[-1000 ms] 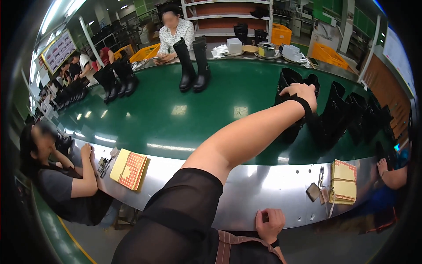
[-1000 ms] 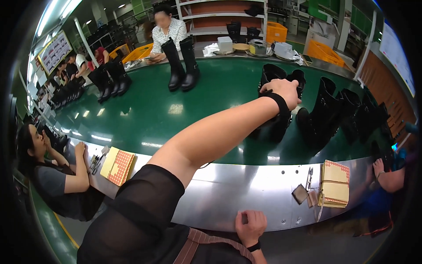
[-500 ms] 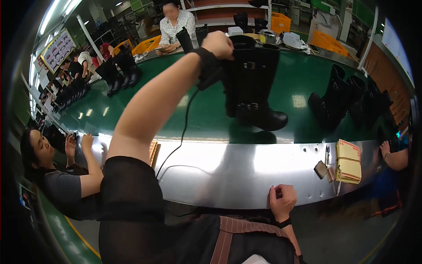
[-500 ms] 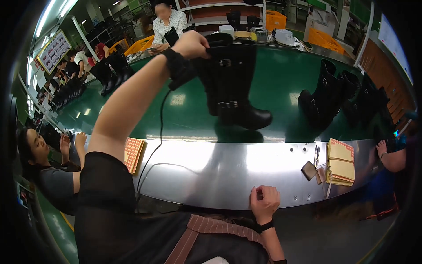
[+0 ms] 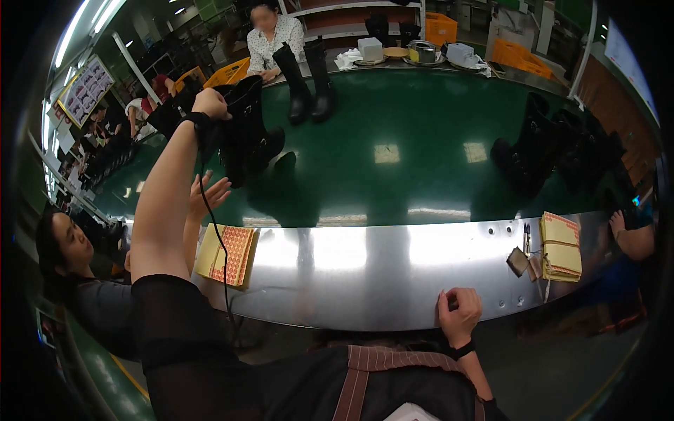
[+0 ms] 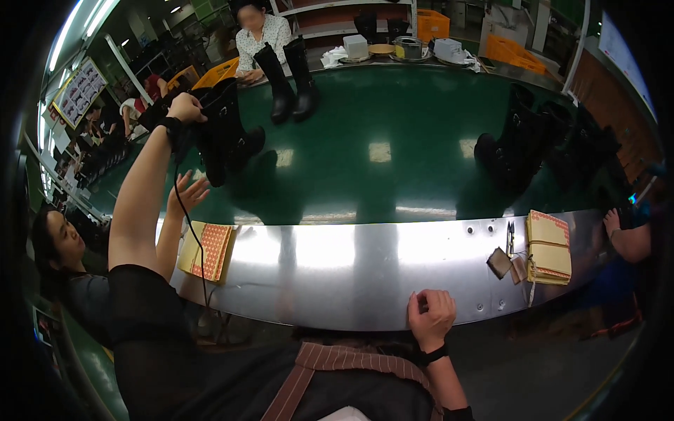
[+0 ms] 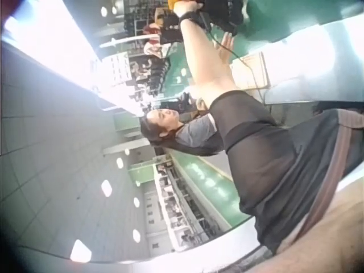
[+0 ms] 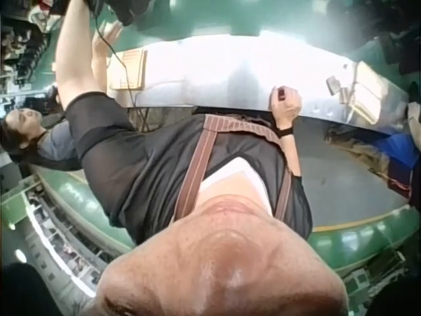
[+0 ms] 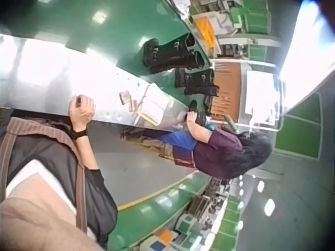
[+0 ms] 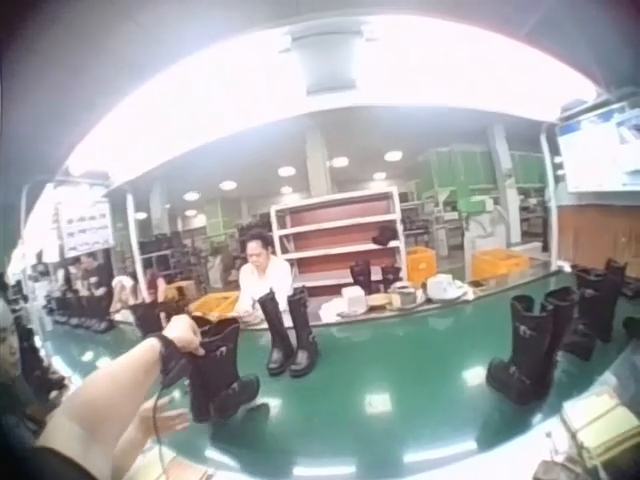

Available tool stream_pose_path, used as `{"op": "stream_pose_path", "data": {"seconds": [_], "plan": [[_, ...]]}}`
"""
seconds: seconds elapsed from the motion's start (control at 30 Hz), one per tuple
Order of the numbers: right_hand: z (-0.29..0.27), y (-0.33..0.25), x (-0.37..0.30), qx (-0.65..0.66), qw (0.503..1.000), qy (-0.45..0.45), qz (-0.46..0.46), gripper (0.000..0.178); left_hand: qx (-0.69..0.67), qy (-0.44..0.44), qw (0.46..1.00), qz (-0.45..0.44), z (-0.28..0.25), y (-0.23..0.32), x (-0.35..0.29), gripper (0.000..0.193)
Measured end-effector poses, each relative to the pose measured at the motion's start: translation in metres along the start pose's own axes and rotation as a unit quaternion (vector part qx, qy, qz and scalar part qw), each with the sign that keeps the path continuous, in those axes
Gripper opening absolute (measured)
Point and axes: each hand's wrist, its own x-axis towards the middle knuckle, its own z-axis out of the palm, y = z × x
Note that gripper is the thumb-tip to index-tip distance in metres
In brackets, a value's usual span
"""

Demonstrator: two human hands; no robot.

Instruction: The person inspects a pair of black boots for quality control, using clippers to remove tags.

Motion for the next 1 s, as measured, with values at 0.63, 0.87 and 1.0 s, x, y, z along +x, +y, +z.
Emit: {"op": "stream_pose_path", "data": {"seconds": [0.63, 0.87, 1.0], "plan": [[-0.041, 0.016, 0.016, 0.185, 0.972, -0.060, 0.131, 0.013, -0.392, -0.207, 0.871, 0.215, 0.085, 0.163, -0.268, 0.029], [-0.207, 0.092, 0.040, -0.205, 0.966, 0.061, 0.143, 0.009, -0.463, -0.331, 0.815, 0.109, 0.156, 0.117, -0.305, 0.025], [-0.305, 0.084, 0.067, -0.441, 0.863, 0.228, 0.093, 0.007, -0.469, -0.360, 0.804, 0.066, 0.167, 0.104, -0.307, 0.023]]}}
